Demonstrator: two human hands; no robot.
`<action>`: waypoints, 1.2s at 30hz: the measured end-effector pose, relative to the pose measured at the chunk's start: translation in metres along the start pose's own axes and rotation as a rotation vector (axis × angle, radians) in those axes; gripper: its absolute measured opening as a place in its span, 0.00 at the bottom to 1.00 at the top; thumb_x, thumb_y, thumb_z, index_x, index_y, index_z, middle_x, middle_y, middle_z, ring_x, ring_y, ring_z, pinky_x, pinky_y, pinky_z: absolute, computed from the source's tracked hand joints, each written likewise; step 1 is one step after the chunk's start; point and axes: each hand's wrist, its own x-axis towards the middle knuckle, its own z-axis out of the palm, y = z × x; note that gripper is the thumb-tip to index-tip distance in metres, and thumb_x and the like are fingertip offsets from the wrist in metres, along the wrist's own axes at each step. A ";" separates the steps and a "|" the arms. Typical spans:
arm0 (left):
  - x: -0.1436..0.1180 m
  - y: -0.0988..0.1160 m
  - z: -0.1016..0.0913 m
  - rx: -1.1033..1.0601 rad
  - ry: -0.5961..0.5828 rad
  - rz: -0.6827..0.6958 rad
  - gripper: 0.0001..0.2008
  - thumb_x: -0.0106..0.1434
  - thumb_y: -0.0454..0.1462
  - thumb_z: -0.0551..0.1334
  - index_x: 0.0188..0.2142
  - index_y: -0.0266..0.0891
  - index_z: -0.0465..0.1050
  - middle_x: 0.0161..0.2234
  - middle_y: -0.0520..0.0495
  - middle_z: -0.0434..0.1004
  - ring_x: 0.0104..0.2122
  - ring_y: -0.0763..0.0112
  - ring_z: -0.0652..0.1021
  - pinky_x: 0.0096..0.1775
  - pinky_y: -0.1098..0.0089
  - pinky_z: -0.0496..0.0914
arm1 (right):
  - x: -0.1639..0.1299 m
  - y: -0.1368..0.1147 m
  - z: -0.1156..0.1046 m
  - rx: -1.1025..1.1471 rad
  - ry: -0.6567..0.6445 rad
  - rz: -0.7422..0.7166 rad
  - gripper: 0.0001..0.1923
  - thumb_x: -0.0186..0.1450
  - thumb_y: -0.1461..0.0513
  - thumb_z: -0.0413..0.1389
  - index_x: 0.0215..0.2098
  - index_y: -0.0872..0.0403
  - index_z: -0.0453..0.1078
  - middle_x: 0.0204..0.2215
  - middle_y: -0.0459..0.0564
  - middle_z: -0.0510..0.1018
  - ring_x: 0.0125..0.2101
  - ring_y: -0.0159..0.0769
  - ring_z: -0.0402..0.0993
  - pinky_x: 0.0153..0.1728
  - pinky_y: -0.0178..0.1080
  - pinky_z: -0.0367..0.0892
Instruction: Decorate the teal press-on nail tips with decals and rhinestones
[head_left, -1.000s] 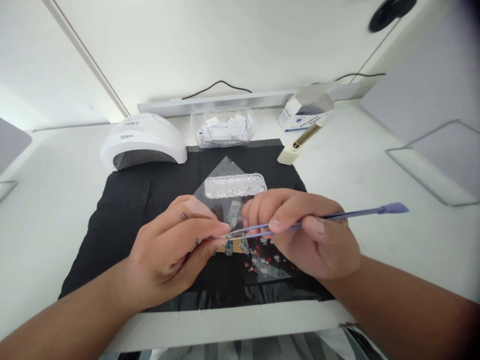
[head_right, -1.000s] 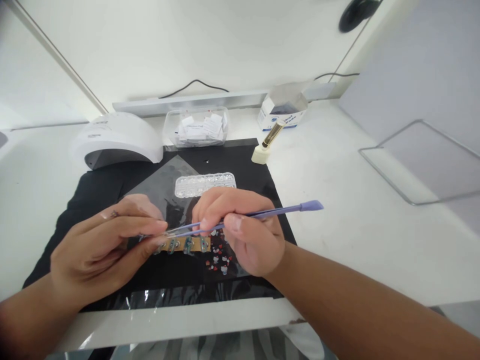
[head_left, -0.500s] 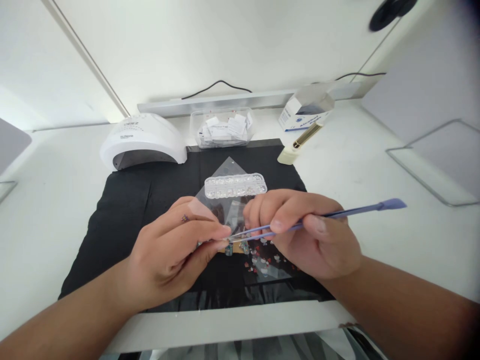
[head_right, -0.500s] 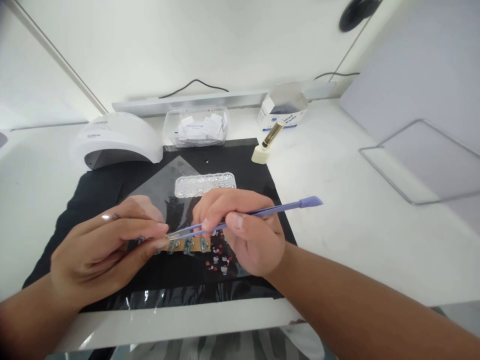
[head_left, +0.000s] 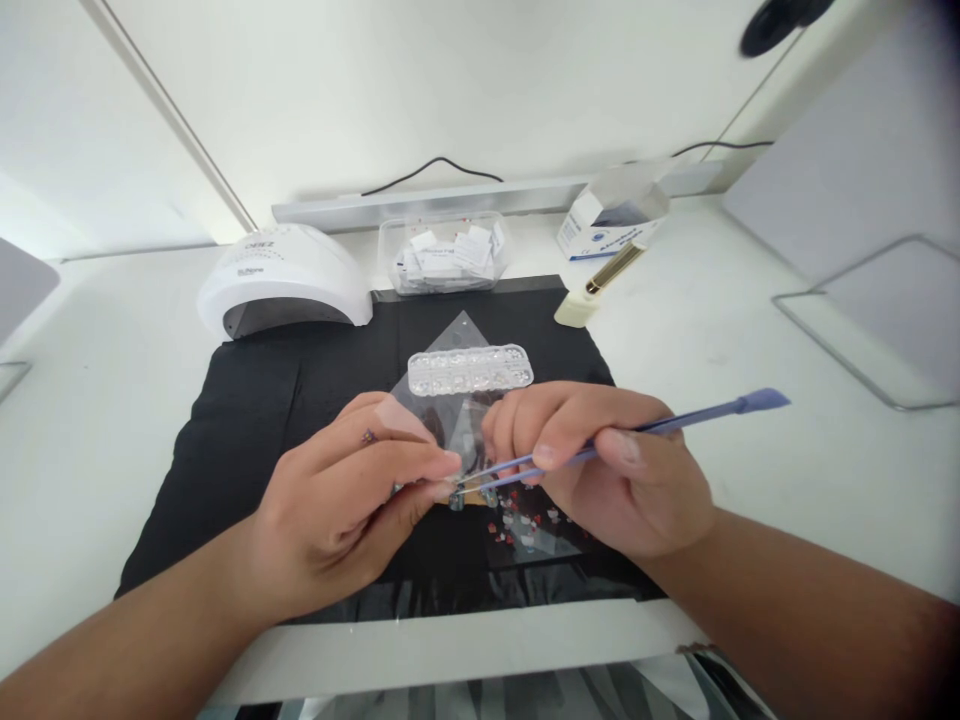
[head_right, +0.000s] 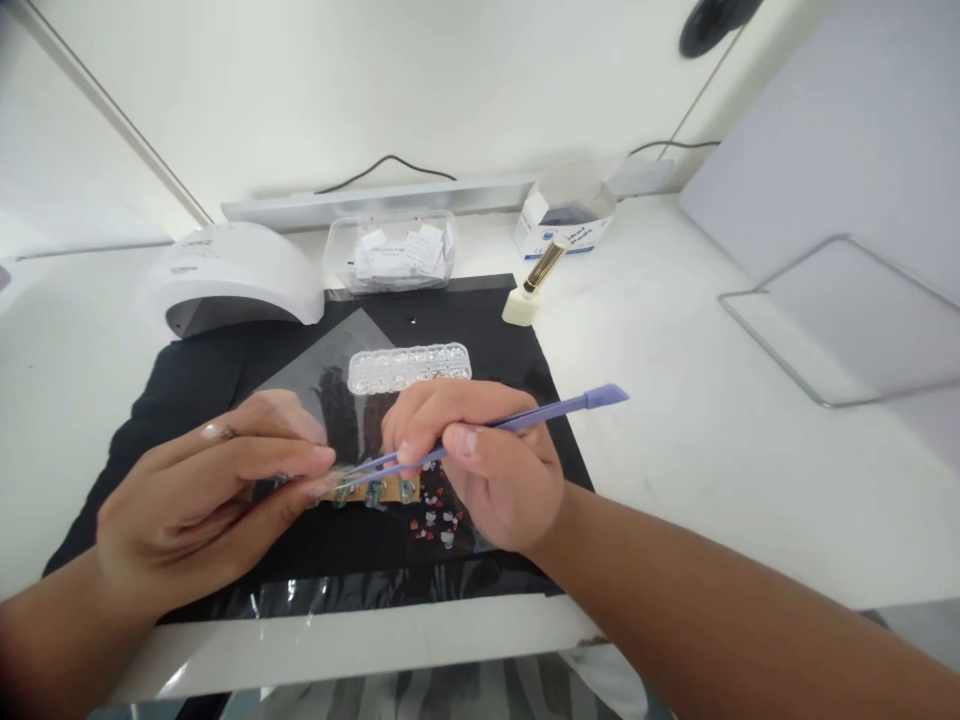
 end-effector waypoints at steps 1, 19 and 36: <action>0.000 0.000 0.000 -0.005 -0.001 -0.010 0.13 0.61 0.25 0.63 0.44 0.38 0.73 0.31 0.46 0.73 0.32 0.70 0.75 0.33 0.66 0.75 | 0.000 0.000 0.000 0.004 0.001 0.001 0.16 0.67 0.61 0.49 0.37 0.56 0.80 0.21 0.52 0.73 0.26 0.40 0.72 0.27 0.44 0.67; -0.010 0.001 0.000 -0.149 0.051 -0.392 0.11 0.61 0.30 0.66 0.42 0.45 0.74 0.34 0.52 0.75 0.35 0.75 0.75 0.34 0.76 0.70 | -0.001 0.003 0.001 -0.014 0.056 -0.050 0.15 0.66 0.63 0.51 0.39 0.58 0.80 0.23 0.52 0.75 0.25 0.39 0.71 0.27 0.45 0.67; -0.006 0.005 0.002 -0.284 0.104 -0.600 0.10 0.59 0.33 0.68 0.40 0.49 0.77 0.33 0.56 0.75 0.31 0.81 0.74 0.28 0.82 0.68 | -0.001 0.005 0.002 -0.074 0.088 -0.054 0.15 0.67 0.62 0.49 0.39 0.56 0.79 0.25 0.53 0.77 0.26 0.39 0.73 0.28 0.45 0.68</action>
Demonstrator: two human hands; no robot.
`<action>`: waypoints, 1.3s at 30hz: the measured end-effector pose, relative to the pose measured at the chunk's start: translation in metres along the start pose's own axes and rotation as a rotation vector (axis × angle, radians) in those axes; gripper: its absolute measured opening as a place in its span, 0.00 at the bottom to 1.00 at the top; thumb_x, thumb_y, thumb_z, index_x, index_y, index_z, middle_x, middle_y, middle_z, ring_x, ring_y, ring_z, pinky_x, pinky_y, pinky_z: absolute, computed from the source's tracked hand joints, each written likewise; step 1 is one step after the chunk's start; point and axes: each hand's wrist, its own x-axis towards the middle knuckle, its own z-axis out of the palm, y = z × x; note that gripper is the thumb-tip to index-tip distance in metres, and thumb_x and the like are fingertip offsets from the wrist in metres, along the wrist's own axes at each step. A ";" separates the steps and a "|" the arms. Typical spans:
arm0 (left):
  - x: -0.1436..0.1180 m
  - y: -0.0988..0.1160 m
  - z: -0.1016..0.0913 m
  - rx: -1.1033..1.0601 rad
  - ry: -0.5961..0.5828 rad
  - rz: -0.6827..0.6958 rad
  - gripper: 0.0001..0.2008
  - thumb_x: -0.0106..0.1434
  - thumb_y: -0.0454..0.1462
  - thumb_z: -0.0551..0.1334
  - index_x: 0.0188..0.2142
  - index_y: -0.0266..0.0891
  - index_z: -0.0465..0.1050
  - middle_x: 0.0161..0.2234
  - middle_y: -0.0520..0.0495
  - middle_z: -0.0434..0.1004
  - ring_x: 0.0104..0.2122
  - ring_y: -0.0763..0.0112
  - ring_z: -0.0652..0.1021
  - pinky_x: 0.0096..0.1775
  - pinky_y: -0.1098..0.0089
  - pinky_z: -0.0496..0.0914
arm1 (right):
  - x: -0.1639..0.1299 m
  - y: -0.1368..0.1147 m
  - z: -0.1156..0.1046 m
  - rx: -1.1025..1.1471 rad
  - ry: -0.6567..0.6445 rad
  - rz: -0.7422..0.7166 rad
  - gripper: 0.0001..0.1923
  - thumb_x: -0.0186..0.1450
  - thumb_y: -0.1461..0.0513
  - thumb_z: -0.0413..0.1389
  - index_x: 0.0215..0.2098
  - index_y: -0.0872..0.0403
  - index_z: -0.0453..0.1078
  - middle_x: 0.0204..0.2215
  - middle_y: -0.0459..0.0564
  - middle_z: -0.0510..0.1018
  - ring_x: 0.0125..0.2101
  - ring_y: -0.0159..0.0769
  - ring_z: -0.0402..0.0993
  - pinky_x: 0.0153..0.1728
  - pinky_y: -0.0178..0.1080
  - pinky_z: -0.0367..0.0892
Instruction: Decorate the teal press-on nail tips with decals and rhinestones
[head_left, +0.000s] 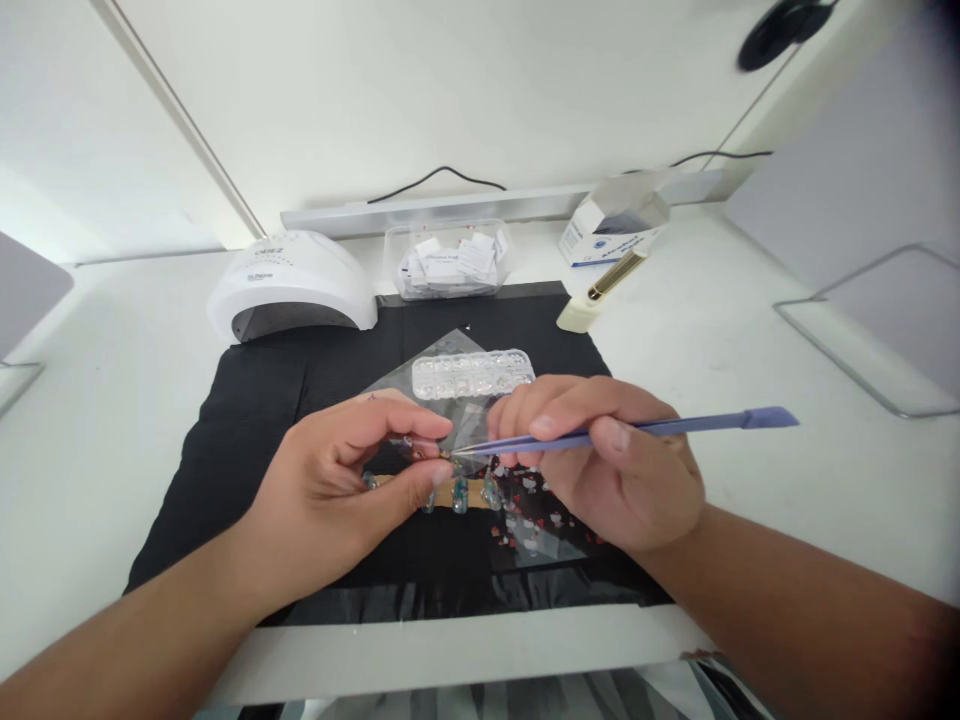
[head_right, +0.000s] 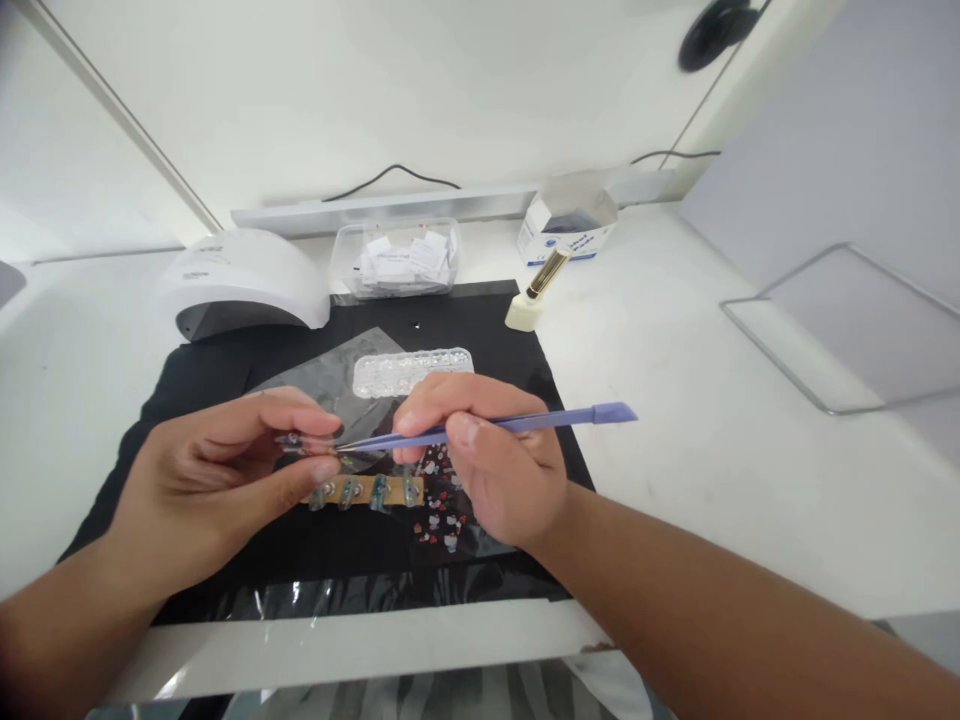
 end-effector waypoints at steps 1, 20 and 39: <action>0.000 0.000 0.000 0.002 0.002 -0.003 0.10 0.59 0.33 0.68 0.40 0.48 0.77 0.33 0.56 0.75 0.30 0.81 0.74 0.28 0.83 0.68 | 0.000 0.000 0.000 0.002 0.001 -0.003 0.15 0.67 0.62 0.49 0.39 0.56 0.79 0.25 0.53 0.77 0.26 0.39 0.73 0.28 0.45 0.68; 0.001 0.000 0.001 -0.034 0.025 -0.053 0.10 0.57 0.33 0.69 0.39 0.48 0.78 0.32 0.54 0.76 0.29 0.79 0.75 0.27 0.82 0.69 | -0.001 0.001 0.000 -0.043 0.024 -0.009 0.15 0.68 0.62 0.49 0.39 0.55 0.79 0.25 0.52 0.78 0.26 0.38 0.73 0.28 0.45 0.69; 0.027 -0.019 -0.017 -0.025 0.052 -0.172 0.14 0.55 0.38 0.71 0.41 0.42 0.77 0.32 0.51 0.77 0.33 0.74 0.76 0.35 0.74 0.71 | 0.005 -0.004 -0.002 -0.005 0.128 0.181 0.10 0.67 0.60 0.54 0.35 0.53 0.77 0.22 0.46 0.77 0.18 0.30 0.72 0.18 0.33 0.66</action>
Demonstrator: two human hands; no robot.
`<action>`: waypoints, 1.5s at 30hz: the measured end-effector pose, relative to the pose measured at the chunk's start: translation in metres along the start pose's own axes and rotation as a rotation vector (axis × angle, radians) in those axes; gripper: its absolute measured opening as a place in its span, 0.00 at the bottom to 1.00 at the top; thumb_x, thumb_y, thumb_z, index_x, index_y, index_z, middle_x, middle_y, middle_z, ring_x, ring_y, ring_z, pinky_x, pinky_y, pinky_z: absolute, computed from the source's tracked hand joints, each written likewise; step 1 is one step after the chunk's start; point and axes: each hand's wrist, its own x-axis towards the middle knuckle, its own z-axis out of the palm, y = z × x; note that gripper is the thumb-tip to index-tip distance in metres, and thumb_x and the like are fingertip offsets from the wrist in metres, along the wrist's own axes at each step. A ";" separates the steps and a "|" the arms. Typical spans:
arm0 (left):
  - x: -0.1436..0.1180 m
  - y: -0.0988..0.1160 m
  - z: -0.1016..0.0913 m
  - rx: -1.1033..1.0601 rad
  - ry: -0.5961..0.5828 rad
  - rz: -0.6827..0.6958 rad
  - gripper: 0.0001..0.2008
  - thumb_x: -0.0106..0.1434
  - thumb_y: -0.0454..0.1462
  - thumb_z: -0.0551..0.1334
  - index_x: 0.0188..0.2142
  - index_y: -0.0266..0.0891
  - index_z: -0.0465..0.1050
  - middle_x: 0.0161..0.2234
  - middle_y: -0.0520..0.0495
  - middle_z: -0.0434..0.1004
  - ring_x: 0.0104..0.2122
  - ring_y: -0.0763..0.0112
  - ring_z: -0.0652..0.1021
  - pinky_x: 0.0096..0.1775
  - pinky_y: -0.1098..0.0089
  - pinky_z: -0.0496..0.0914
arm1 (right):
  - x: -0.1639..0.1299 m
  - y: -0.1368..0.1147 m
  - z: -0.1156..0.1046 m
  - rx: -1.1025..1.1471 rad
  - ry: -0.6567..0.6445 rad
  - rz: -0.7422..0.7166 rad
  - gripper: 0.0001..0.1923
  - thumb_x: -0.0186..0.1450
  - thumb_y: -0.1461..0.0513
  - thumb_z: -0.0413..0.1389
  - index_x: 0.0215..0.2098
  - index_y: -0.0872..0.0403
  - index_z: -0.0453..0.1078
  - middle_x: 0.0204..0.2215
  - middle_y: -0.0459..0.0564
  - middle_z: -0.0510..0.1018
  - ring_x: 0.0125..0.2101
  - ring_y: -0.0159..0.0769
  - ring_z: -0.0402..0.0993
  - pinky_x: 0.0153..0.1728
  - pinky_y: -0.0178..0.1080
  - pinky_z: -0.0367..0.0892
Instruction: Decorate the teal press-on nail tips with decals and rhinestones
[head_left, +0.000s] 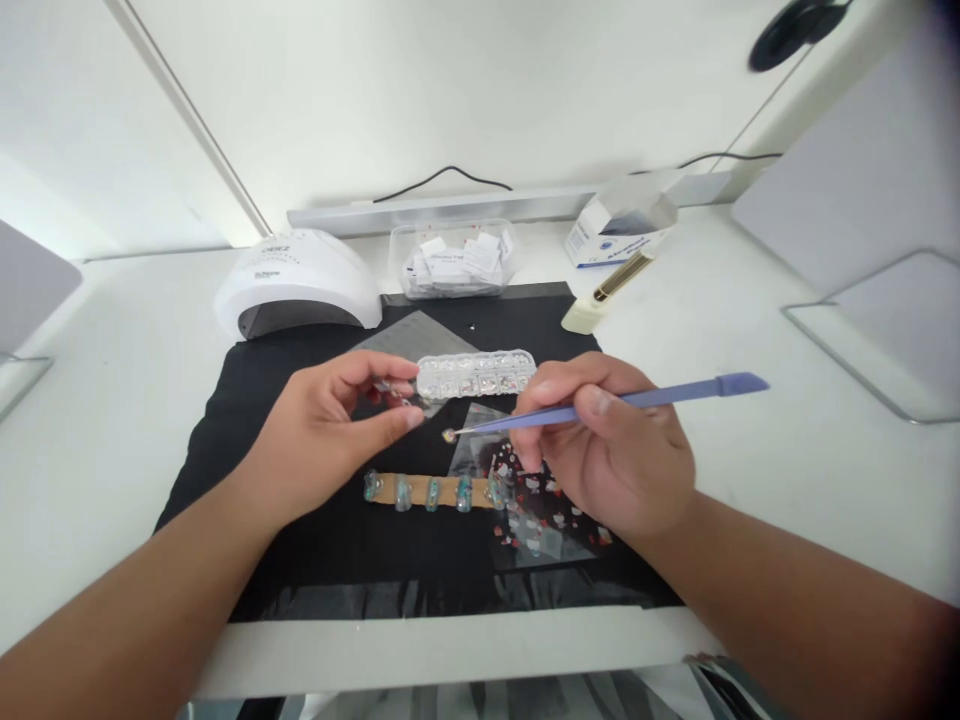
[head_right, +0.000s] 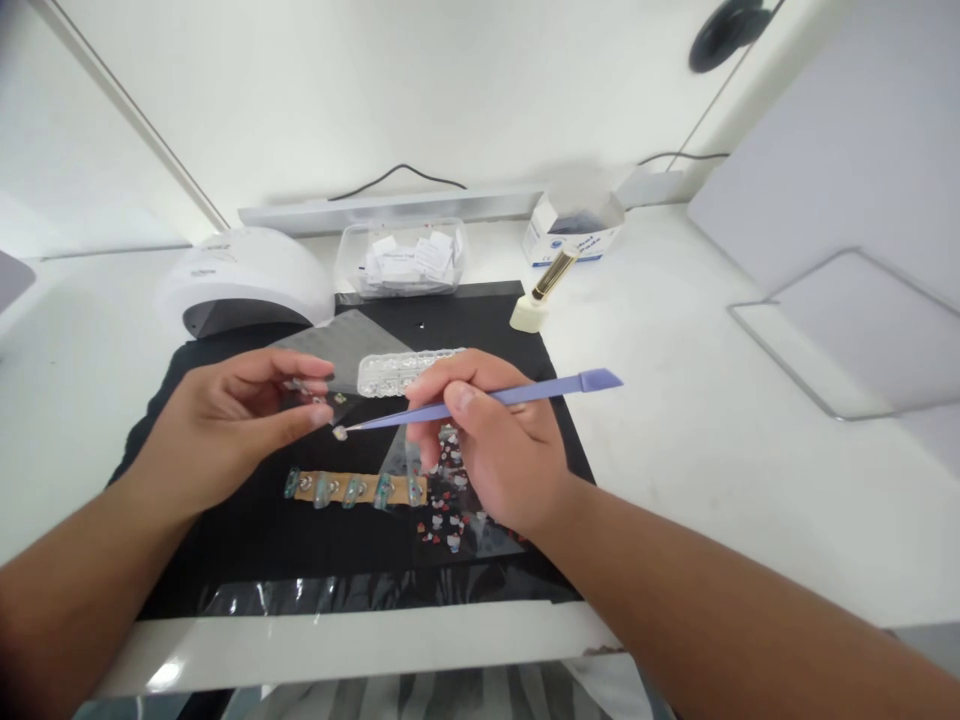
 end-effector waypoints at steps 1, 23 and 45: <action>0.005 -0.003 -0.005 0.042 0.008 -0.019 0.14 0.54 0.40 0.71 0.41 0.41 0.77 0.33 0.50 0.77 0.33 0.73 0.76 0.36 0.72 0.71 | 0.001 0.001 -0.001 0.008 0.008 0.013 0.09 0.66 0.60 0.54 0.35 0.52 0.77 0.22 0.46 0.76 0.18 0.29 0.72 0.17 0.33 0.65; 0.027 -0.023 -0.019 0.467 0.282 0.085 0.30 0.58 0.42 0.65 0.59 0.42 0.60 0.59 0.41 0.57 0.49 0.61 0.70 0.51 0.60 0.67 | 0.012 0.014 -0.004 0.054 0.013 0.197 0.06 0.59 0.61 0.61 0.32 0.52 0.68 0.17 0.36 0.69 0.14 0.25 0.65 0.15 0.30 0.60; -0.024 -0.004 -0.032 0.299 -0.488 0.188 0.18 0.54 0.40 0.68 0.42 0.41 0.66 0.44 0.47 0.70 0.44 0.63 0.72 0.48 0.64 0.67 | 0.045 -0.002 0.021 -0.037 -0.214 0.183 0.04 0.58 0.65 0.61 0.31 0.54 0.70 0.19 0.39 0.70 0.14 0.23 0.65 0.12 0.28 0.60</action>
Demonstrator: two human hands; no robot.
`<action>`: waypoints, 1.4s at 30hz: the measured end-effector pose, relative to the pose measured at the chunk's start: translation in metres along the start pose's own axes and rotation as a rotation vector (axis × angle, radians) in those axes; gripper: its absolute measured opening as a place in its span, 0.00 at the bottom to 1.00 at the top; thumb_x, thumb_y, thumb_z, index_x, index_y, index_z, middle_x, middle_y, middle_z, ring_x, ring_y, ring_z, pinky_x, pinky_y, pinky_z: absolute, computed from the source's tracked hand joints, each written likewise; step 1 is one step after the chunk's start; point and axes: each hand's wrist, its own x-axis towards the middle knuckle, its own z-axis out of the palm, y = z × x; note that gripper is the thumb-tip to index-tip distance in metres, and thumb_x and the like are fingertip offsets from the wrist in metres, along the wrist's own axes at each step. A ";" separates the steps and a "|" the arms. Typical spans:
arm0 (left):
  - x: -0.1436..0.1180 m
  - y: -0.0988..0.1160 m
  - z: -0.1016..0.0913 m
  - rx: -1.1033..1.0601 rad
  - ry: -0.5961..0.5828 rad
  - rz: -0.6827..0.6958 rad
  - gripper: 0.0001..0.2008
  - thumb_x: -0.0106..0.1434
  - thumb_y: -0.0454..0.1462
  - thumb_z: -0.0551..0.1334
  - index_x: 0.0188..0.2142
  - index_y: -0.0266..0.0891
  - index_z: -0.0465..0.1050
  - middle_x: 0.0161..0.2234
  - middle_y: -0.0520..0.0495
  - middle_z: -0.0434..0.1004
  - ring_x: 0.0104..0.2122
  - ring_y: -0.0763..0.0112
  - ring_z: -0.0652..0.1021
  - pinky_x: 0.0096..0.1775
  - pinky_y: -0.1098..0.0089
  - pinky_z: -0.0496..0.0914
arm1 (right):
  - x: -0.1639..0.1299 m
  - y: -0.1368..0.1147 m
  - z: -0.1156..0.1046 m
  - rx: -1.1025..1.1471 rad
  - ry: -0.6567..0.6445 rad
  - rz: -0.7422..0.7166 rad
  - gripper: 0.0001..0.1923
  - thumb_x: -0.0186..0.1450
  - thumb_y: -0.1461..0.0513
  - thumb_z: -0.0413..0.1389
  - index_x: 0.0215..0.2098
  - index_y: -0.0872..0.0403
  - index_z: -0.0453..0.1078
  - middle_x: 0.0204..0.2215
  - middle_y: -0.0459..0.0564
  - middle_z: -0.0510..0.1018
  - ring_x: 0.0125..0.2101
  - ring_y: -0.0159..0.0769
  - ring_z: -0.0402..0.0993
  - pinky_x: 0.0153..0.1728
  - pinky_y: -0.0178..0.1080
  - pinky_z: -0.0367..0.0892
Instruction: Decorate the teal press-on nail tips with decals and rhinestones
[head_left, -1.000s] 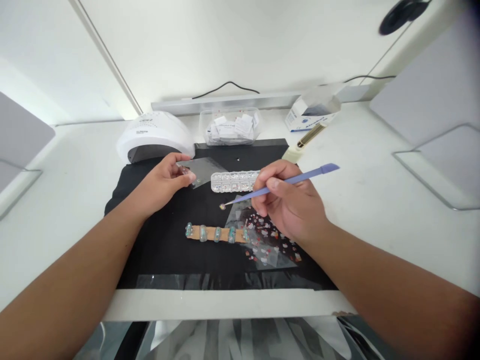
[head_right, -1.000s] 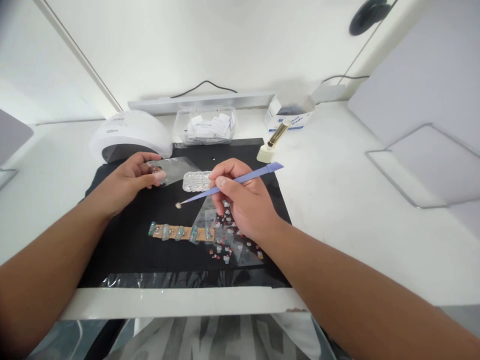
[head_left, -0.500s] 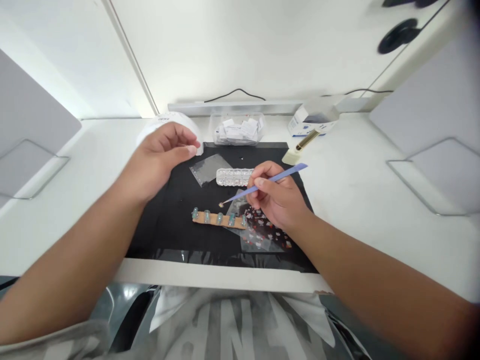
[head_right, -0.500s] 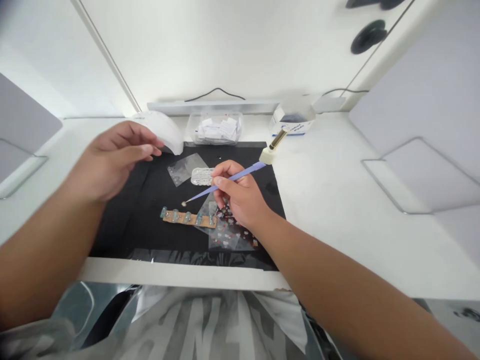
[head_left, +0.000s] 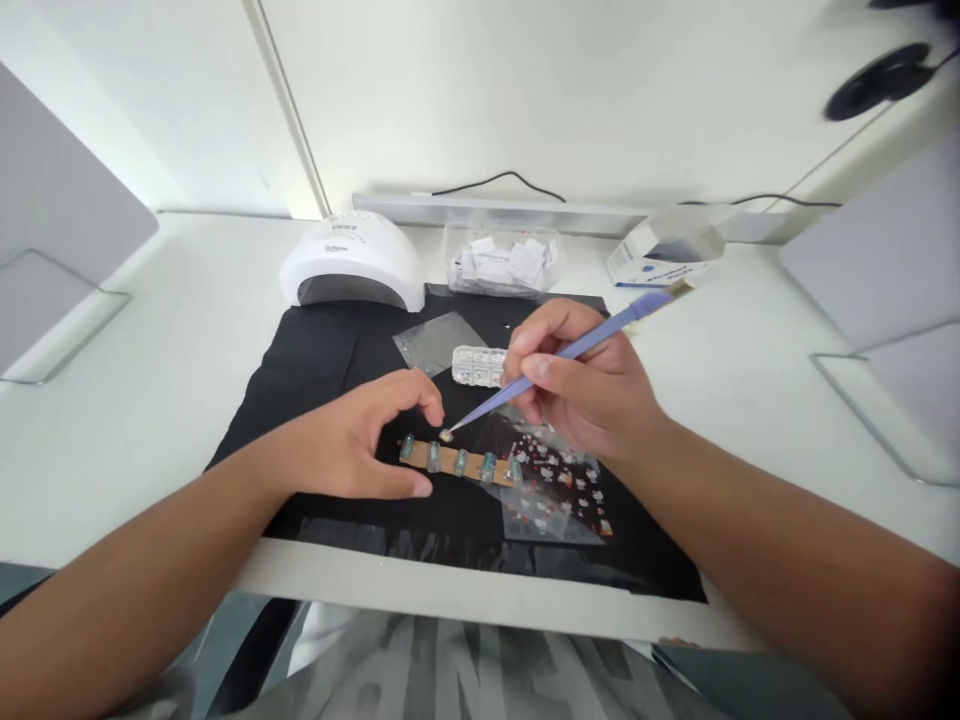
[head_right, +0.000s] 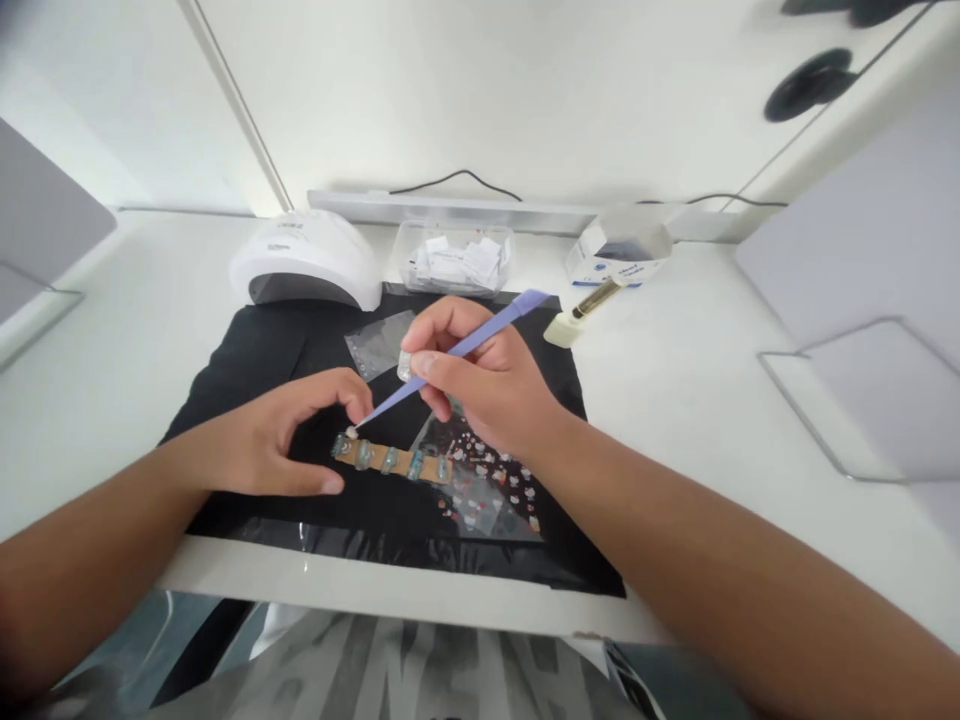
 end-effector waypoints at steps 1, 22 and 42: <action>0.001 0.000 0.002 0.016 -0.021 -0.025 0.19 0.54 0.40 0.68 0.42 0.41 0.65 0.44 0.47 0.69 0.44 0.62 0.72 0.48 0.64 0.67 | 0.002 0.005 -0.002 0.009 0.003 0.024 0.04 0.58 0.65 0.61 0.31 0.54 0.70 0.19 0.38 0.70 0.14 0.23 0.65 0.12 0.27 0.60; 0.009 -0.012 0.014 0.107 -0.021 0.137 0.16 0.53 0.32 0.67 0.32 0.40 0.58 0.34 0.52 0.70 0.34 0.70 0.68 0.38 0.67 0.64 | -0.003 0.035 -0.016 0.055 -0.105 0.249 0.06 0.60 0.64 0.62 0.31 0.54 0.69 0.19 0.39 0.71 0.15 0.22 0.63 0.14 0.29 0.56; 0.010 -0.007 0.022 0.152 0.034 0.224 0.11 0.58 0.36 0.67 0.36 0.39 0.64 0.41 0.49 0.71 0.40 0.68 0.70 0.44 0.63 0.63 | 0.000 0.038 -0.024 0.152 -0.081 0.280 0.05 0.57 0.70 0.57 0.30 0.57 0.67 0.18 0.37 0.67 0.14 0.21 0.61 0.13 0.30 0.50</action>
